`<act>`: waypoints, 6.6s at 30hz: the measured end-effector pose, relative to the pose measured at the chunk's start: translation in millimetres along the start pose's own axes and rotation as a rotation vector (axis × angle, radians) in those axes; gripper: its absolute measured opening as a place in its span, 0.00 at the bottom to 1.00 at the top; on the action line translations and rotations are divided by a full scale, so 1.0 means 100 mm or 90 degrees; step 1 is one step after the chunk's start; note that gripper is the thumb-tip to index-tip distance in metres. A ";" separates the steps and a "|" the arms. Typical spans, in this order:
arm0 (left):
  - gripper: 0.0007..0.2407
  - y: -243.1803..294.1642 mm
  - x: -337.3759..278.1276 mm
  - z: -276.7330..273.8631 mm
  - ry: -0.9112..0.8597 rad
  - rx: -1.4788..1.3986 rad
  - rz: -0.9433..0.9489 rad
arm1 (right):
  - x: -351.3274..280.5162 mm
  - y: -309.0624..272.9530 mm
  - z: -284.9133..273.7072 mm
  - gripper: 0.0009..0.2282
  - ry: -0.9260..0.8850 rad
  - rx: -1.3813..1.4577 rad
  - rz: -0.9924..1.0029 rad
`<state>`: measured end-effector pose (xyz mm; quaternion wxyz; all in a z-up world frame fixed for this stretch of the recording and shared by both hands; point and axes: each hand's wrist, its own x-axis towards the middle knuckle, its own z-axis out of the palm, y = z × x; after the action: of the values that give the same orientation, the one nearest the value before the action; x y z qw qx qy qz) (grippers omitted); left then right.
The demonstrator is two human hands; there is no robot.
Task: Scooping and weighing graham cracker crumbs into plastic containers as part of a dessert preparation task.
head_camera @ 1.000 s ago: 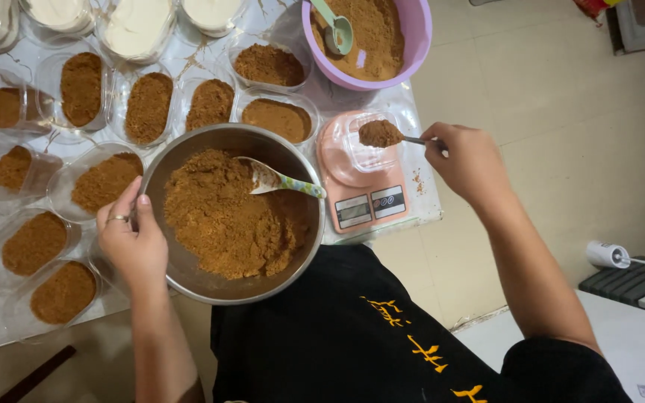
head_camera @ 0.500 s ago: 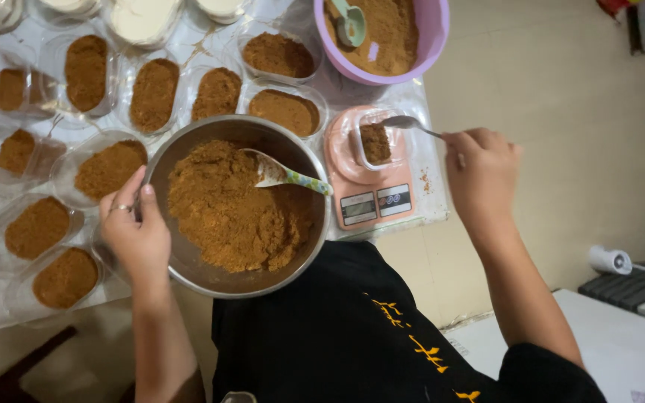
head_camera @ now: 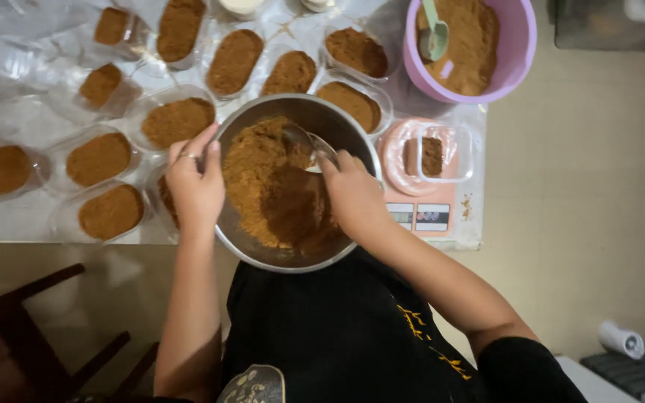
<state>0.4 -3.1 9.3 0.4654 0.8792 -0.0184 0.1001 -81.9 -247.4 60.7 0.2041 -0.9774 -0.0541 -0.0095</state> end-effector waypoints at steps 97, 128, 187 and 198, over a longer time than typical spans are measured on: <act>0.10 -0.36 0.05 0.09 -0.086 -0.246 -0.083 | -1.04 1.50 -1.05 0.03 0.230 -0.183 0.235; 0.11 -0.33 0.06 0.08 -0.085 -0.225 -0.091 | -1.28 1.60 -1.14 0.06 0.255 0.349 0.432; 0.11 -0.25 0.04 0.07 -0.041 -0.092 -0.035 | -0.16 0.43 -0.93 0.13 -0.180 0.205 -0.046; 0.11 -0.15 0.05 0.05 -0.041 -0.082 -0.081 | -0.16 0.51 -1.01 0.14 -0.187 0.199 -0.028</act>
<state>8.4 1.3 -5.1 0.5255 0.8497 0.0162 0.0406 -91.8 -335.6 132.5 0.3430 -0.9232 -0.1057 0.1373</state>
